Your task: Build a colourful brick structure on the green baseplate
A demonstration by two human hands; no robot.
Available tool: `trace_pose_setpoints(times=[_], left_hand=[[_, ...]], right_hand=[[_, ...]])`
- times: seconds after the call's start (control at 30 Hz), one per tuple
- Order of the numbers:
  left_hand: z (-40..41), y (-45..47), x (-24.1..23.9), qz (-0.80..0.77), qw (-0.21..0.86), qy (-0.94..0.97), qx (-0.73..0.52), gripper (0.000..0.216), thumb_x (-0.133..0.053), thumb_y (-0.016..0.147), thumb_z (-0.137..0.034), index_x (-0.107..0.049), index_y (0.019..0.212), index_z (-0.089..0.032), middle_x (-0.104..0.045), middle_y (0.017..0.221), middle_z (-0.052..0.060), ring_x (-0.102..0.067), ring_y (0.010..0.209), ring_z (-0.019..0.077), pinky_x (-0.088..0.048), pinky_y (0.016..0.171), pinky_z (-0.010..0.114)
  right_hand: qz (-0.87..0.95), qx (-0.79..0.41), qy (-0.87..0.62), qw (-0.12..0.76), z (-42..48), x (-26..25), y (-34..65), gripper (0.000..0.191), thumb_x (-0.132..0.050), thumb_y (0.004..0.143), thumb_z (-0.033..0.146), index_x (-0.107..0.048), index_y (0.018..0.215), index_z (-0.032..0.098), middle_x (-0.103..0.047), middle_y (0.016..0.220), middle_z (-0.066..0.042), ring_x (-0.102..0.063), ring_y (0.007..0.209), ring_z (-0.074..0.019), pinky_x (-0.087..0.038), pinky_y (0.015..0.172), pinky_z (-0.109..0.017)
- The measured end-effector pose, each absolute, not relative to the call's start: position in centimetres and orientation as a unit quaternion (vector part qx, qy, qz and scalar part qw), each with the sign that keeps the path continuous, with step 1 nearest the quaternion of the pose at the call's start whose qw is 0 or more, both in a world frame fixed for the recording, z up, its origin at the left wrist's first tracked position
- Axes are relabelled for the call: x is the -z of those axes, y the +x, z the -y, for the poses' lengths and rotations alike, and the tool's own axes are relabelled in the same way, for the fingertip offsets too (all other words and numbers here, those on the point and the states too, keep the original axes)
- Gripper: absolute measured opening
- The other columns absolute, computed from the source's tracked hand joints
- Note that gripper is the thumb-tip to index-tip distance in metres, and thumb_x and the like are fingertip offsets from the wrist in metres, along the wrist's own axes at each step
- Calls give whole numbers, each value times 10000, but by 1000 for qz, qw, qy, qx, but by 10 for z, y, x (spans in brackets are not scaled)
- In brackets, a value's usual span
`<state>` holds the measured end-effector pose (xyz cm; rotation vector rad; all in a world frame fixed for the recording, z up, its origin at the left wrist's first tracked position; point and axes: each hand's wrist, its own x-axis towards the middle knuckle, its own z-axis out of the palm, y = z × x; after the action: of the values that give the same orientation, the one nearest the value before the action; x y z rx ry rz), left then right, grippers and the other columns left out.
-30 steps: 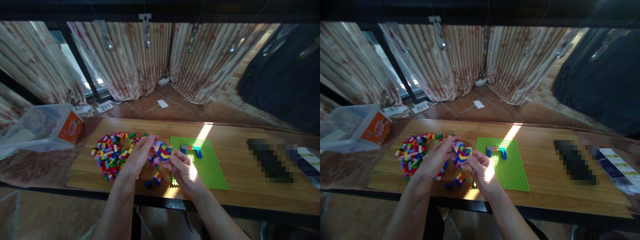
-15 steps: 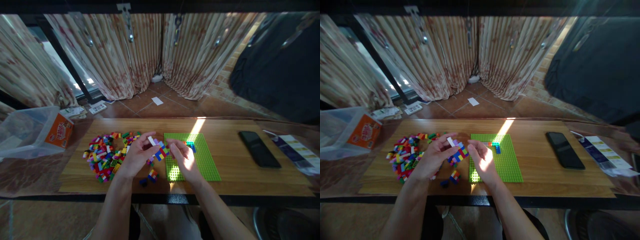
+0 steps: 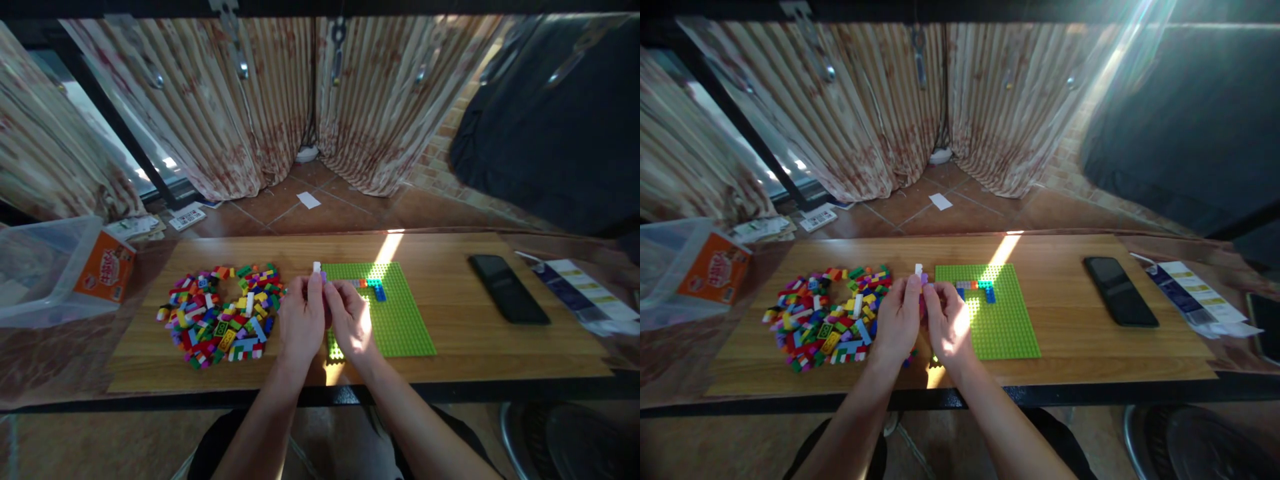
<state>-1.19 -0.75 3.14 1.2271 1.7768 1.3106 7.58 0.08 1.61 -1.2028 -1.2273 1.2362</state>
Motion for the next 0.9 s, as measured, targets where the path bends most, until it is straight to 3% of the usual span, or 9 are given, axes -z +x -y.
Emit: trace_pose_setpoints(times=[0.17,0.33,0.63,0.77,0.9], left_hand=[[12,-11,-41,-699,286,512,-409,295,-438,925,-437,-534,745,-223,-614,706,44,-594,720,224,-414,700,328],[14,1,-35,-688,291,482,-458,252,-447,927,-365,-461,710,-239,-548,670,27,-536,675,206,-390,684,325],[14,-1,-28,-677,297,480,-472,239,-417,936,-343,-478,735,-230,-555,711,33,-522,714,199,-399,739,332],[10,-3,-21,-669,314,449,-503,274,-402,933,-374,-522,738,-224,-602,774,49,-550,798,203,-417,798,332],[8,-3,-16,-655,361,386,-539,308,-378,932,-402,-568,775,-217,-640,847,47,-569,848,193,-432,841,325]], right_hand=[[535,-446,-512,502,1,-18,79,291,-501,910,464,-595,830,200,-628,739,-19,-571,677,-136,-472,625,-279],[544,-413,-532,500,1,-19,78,305,-475,923,452,-572,762,211,-620,689,-10,-554,626,-142,-447,586,-292],[555,-394,-524,512,3,-18,74,326,-434,946,427,-517,707,220,-548,632,10,-503,587,-135,-412,584,-301],[533,-387,-530,534,0,-14,71,355,-405,943,422,-553,699,211,-588,665,-8,-521,627,-136,-423,618,-295],[455,-457,-523,557,-5,-10,69,359,-460,891,475,-604,714,198,-611,666,-16,-542,622,-134,-433,582,-273]])
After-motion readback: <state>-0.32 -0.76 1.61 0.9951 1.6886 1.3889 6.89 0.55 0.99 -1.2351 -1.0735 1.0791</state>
